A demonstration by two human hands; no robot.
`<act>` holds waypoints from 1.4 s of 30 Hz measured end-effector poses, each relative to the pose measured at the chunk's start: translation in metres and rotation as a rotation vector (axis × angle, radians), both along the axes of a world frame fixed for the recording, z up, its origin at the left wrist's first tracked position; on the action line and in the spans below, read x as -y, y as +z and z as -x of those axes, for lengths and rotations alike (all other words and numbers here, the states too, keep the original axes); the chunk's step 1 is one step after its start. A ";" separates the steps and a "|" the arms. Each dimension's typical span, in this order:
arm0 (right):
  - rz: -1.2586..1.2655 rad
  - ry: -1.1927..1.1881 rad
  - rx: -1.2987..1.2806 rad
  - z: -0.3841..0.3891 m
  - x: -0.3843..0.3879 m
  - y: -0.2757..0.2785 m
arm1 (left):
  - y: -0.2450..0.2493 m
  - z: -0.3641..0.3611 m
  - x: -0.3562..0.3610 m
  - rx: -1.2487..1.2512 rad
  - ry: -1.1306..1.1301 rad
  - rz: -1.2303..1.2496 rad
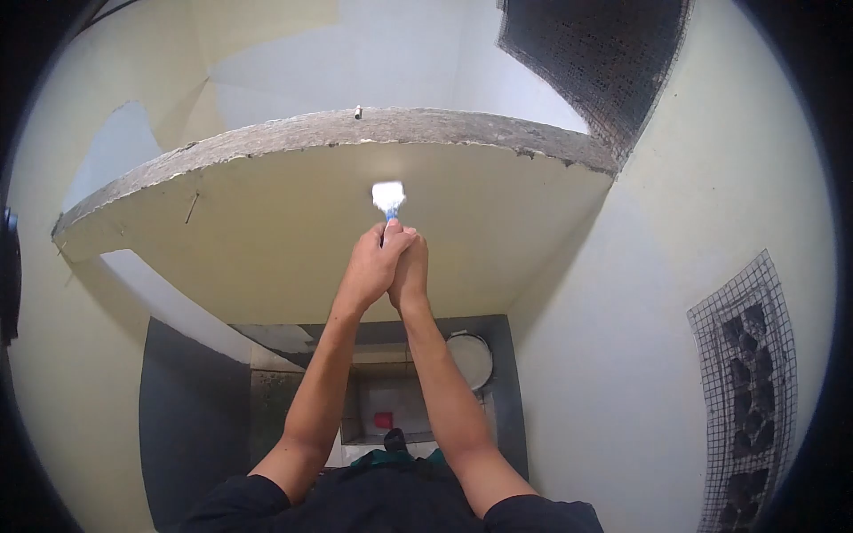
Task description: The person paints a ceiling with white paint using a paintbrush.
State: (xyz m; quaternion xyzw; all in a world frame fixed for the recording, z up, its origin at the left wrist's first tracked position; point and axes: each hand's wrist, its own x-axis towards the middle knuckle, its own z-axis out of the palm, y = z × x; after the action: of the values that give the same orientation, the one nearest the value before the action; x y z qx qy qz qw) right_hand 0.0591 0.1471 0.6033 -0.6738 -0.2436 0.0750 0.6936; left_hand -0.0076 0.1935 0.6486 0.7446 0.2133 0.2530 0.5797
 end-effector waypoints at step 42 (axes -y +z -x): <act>0.107 -0.155 0.147 0.028 0.031 -0.051 | -0.047 0.025 0.032 0.098 -0.106 -0.015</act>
State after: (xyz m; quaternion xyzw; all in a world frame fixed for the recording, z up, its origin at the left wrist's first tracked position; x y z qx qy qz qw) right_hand 0.0314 0.1161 0.5520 -0.7303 -0.2369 -0.0155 0.6406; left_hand -0.0327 0.1619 0.6015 0.7457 0.1431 0.2599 0.5966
